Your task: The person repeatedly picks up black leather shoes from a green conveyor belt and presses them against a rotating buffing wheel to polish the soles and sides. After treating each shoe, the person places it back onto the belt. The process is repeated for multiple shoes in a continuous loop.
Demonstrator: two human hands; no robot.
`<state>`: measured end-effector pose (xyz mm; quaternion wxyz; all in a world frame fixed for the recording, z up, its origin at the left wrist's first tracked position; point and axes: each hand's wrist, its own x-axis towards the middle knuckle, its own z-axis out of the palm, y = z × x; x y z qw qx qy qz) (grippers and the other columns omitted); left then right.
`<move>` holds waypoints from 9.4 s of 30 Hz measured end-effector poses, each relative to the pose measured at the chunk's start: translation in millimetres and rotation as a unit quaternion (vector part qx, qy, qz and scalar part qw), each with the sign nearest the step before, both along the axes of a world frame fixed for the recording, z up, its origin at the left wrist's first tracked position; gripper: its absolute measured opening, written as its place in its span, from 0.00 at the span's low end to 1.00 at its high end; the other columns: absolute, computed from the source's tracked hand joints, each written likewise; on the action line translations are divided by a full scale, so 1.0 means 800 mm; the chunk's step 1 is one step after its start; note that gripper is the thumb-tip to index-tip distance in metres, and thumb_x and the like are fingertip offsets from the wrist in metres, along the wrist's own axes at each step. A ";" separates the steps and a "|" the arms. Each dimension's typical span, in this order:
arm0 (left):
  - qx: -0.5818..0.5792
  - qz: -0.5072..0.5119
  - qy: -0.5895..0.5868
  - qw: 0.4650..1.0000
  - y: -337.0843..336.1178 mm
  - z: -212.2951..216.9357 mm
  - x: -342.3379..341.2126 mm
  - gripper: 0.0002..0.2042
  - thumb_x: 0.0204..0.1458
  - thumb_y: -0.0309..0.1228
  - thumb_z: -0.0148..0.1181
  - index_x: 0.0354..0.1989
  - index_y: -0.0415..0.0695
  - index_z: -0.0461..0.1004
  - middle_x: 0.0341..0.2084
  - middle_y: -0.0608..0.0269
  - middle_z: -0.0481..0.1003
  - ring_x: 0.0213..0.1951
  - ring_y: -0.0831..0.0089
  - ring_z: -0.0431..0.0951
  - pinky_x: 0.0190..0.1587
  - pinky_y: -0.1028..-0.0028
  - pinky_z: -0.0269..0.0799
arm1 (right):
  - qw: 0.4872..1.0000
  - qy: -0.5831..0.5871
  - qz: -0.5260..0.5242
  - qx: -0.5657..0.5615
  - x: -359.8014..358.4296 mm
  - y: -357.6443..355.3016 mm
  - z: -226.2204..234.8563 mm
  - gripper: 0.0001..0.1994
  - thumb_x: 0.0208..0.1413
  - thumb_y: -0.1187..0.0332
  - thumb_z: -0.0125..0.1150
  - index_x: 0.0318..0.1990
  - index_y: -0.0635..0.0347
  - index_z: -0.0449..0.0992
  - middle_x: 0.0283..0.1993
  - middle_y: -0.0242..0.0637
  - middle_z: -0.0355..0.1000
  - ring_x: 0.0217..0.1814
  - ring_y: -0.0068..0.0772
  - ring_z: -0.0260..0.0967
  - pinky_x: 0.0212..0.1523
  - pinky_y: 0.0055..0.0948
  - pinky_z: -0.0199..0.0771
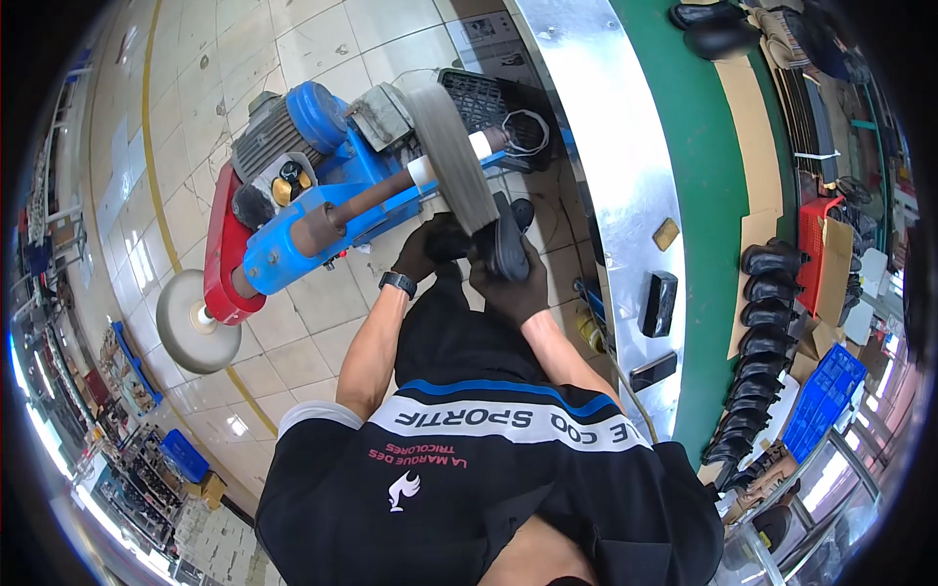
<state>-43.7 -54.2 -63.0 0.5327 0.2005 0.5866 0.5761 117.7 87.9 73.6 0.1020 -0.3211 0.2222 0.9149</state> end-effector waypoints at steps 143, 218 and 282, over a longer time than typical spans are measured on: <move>-0.009 -0.017 0.042 0.999 0.044 0.082 0.059 0.24 0.52 0.17 0.51 0.60 0.42 0.65 0.49 0.59 0.71 0.49 0.70 0.76 0.49 0.70 0.76 | 0.372 -0.272 0.276 0.844 0.000 0.001 -0.041 0.42 0.30 0.58 0.78 0.56 0.62 0.66 0.43 0.47 0.75 0.44 0.44 0.76 0.45 0.40 0.74; 0.324 0.272 -0.232 0.876 0.271 0.399 0.107 0.26 0.58 0.37 0.53 0.65 0.42 0.59 0.50 0.56 0.70 0.50 0.65 0.73 0.55 0.65 0.70 | 0.012 -0.555 -0.124 0.823 0.143 0.176 0.362 0.34 0.43 0.75 0.73 0.61 0.63 0.66 0.52 0.40 0.67 0.46 0.29 0.71 0.45 0.26 0.72; 0.099 0.275 -0.445 0.847 0.049 -0.131 0.071 0.28 0.65 0.50 0.37 0.57 0.35 0.67 0.52 0.47 0.73 0.54 0.62 0.73 0.60 0.64 0.69 | 0.091 0.002 0.522 0.848 0.016 0.085 0.112 0.39 0.34 0.66 0.68 0.63 0.44 0.68 0.49 0.56 0.68 0.49 0.54 0.68 0.47 0.45 0.70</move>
